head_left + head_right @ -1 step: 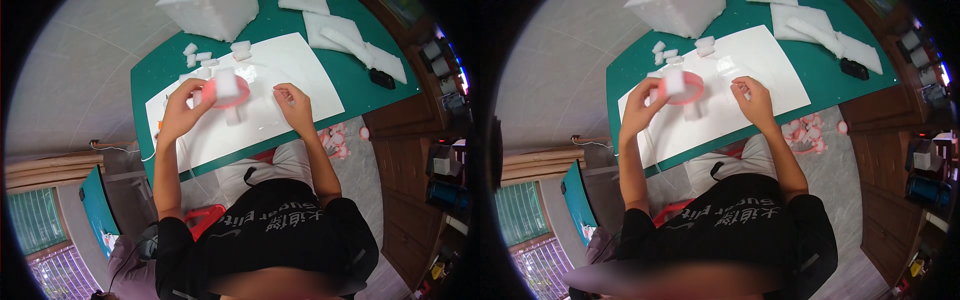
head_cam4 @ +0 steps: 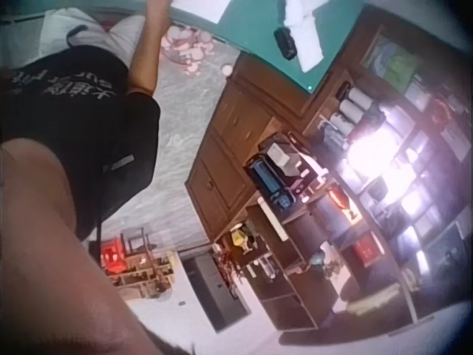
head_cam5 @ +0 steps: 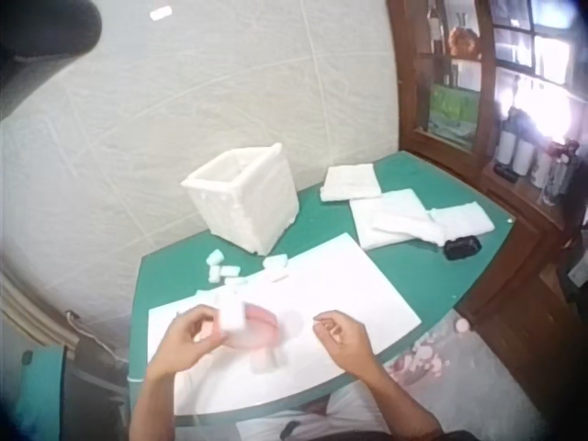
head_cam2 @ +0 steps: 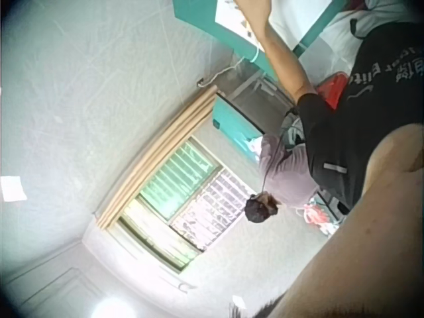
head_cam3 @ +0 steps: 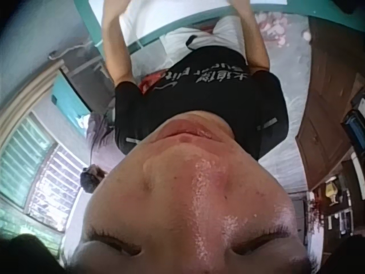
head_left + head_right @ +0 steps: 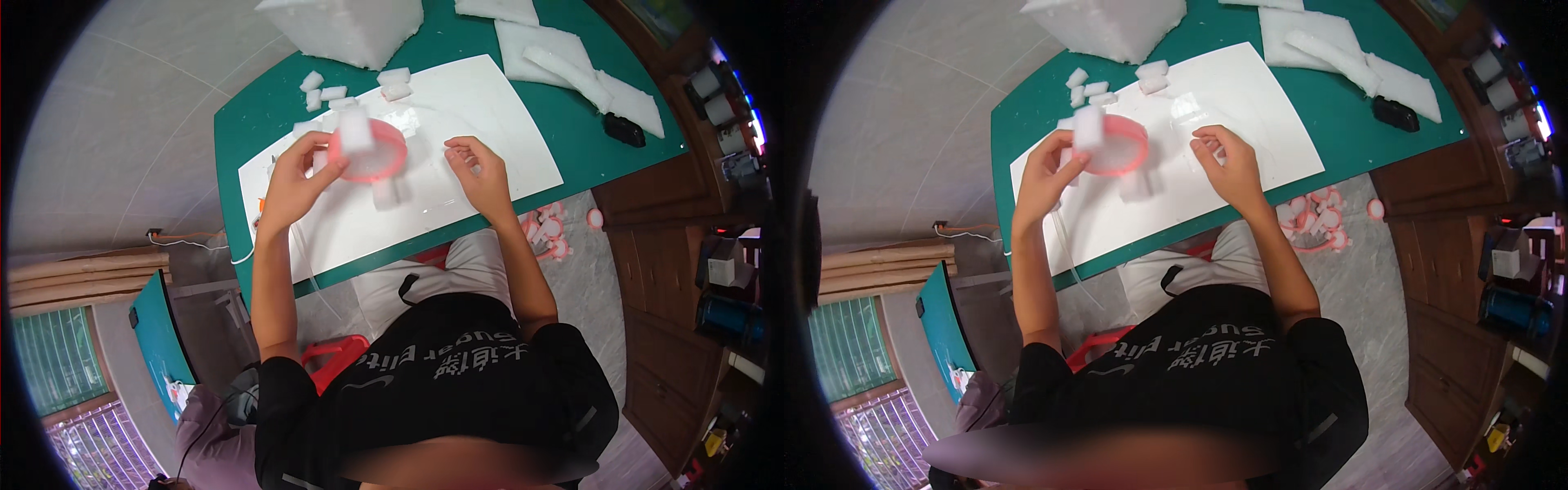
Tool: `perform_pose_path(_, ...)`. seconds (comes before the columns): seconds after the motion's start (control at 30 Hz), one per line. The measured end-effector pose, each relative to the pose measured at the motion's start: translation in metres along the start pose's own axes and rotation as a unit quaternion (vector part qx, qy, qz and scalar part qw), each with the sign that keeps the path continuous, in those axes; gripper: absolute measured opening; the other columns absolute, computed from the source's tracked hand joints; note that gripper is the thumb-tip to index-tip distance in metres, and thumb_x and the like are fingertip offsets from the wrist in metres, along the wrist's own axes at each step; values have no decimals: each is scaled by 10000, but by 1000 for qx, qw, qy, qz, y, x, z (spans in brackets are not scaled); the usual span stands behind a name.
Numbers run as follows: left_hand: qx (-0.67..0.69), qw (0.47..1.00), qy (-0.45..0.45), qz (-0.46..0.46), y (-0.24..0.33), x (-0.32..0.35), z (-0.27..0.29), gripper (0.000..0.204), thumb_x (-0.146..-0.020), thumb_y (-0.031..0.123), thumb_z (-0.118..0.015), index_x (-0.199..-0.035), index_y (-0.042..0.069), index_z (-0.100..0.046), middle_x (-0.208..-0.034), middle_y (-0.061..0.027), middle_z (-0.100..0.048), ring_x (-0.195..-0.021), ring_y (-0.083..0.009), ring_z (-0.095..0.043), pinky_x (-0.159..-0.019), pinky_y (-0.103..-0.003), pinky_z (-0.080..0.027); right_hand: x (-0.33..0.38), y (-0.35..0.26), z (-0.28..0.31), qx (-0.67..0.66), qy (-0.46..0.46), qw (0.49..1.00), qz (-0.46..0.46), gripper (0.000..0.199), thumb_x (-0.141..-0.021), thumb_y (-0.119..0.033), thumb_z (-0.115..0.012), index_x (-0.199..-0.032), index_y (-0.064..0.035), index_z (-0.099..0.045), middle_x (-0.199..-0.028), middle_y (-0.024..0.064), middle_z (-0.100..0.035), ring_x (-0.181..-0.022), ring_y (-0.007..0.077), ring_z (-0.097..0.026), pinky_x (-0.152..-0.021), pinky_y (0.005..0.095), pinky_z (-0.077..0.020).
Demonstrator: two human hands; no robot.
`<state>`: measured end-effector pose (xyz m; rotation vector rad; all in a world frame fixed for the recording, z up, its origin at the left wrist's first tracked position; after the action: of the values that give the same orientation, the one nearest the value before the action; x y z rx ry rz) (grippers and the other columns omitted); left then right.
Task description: Using a hot glue gun to attach small white foam blocks onto a pink foam ring to create a structured object.
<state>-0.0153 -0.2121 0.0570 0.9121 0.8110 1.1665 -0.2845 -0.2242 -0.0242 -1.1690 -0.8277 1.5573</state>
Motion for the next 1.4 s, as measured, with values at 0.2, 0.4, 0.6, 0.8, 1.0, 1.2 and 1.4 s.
perform_pose_path(0.2, 293, 948, 40, 117, -67, 20, -12, 334, -952, 121, -670, -1262, 10, -612, -1130, -24, -676, -1005, -95, -609, -886, -247, -463, 6, -24, -46, -285, -193, 937, -58, 355, -992, -164, -593, -1300, 10, -560, -1185, 95, -665, -1062, 146, -605, -948, 275, -453)
perform_pose_path(0.4, 336, 930, -13, 151, -77, 39, -34, 489, -954, 104, -671, -1405, -9, -523, -1268, -74, -636, -1101, -117, -600, -935, -246, -476, 7, -33, -67, -242, -245, 935, -86, 427, -932, -200, -706, -1283, 12, -588, -1082, 60, -675, -921, 116, -618, -856, 258, -495)
perform_pose_path(0.6, 202, 972, 7, 118, -68, 57, -15, 491, -936, 71, -676, -1398, -9, -530, -1281, -86, -634, -1164, -143, -593, -994, -269, -475, -7, -55, -56, -111, -191, 975, -31, 376, -879, -198, -756, -1175, 12, -657, -1031, 89, -696, -904, 137, -633, -833, 274, -512)
perform_pose_path(0.8, 50, 990, 127, 42, -78, 97, 58, 404, -941, 32, -616, -1342, 5, -574, -1236, -133, -648, -1086, -204, -642, -940, -305, -503, -5, -88, -56, 31, -156, 984, 83, 357, -828, -162, -772, -1147, -26, -686, -1067, 100, -706, -939, 197, -644, -858, 315, -501)
perform_pose_path(1.0, -317, 931, 182, -25, -97, 135, 105, 521, -860, 7, -594, -1377, 22, -535, -1363, -210, -549, -1234, -385, -546, -1051, -429, -431, 0, -97, -71, 43, -169, 980, 91, 374, -809, -153, -779, -1146, -20, -687, -1067, 118, -704, -924, 221, -647, -842, 322, -503)
perform_pose_path(1.2, -384, 914, 124, 44, -120, 132, 101, 606, -823, 24, -597, -1420, 40, -493, -1428, -206, -494, -1252, -408, -514, -1071, -477, -406, 0, -101, -72, 59, -166, 980, 92, 373, -806, -142, -785, -1142, -11, -688, -1046, 119, -703, -893, 220, -641, -821, 318, -508)
perform_pose_path(1.4, -442, 892, 95, 6, -111, 106, 99, 594, -784, 54, -652, -1362, 20, -520, -1382, -206, -523, -1132, -402, -571, -966, -457, -485, 0, -100, -73, 55, -165, 981, 91, 374, -803, -172, -801, -1124, -9, -701, -1037, 119, -700, -865, 222, -635, -813, 319, -512)
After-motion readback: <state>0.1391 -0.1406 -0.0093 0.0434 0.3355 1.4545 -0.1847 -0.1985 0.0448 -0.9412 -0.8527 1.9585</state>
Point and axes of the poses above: each hand's wrist, its own x-axis away from the middle knuckle, its own z-axis out of the back of the hand, y = z × x, the point moved 9 cm from there along -x, towards the middle knuckle
